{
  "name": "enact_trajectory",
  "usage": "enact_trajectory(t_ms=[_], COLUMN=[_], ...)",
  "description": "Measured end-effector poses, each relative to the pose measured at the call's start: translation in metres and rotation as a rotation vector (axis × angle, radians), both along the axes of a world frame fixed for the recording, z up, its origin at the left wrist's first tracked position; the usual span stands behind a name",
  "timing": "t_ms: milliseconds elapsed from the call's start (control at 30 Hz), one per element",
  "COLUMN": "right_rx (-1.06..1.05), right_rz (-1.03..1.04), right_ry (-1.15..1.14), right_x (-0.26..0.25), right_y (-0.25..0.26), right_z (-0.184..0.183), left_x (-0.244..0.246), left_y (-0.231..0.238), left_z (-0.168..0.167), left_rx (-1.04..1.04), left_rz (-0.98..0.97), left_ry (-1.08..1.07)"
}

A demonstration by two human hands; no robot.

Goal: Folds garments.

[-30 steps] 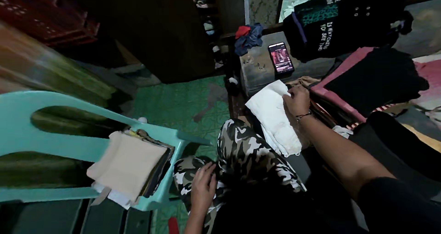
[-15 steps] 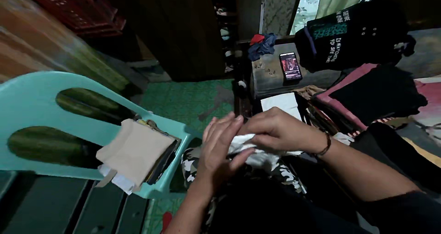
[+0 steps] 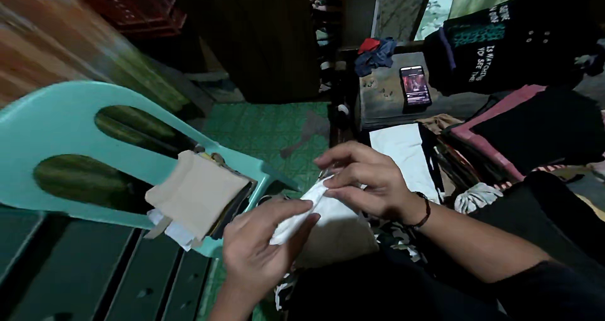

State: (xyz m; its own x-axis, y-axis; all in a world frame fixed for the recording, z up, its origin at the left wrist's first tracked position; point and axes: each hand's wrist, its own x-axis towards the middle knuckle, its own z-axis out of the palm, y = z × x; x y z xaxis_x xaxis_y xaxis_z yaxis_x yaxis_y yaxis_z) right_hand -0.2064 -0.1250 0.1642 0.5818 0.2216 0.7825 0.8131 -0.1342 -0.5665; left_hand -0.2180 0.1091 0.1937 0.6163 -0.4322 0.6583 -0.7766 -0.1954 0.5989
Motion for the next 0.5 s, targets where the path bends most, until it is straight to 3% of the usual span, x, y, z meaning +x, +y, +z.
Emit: enact_trajectory(t_ms=[133, 400, 500], right_rx=[-0.04, -0.108, -0.34], right_rz=[-0.11, 0.157, 0.303], right_ry=[-0.037, 0.147, 0.362], right_x=[0.0, -0.005, 0.0], right_y=[0.003, 0.003, -0.007], right_z=[0.002, 0.013, 0.025], left_x=[-0.001, -0.009, -0.006], left_y=[0.011, 0.026, 0.029], left_z=[0.012, 0.032, 0.032], left_rx=[0.132, 0.205, 0.25], left_rz=[0.043, 0.12, 0.148], left_ry=[0.06, 0.182, 0.118])
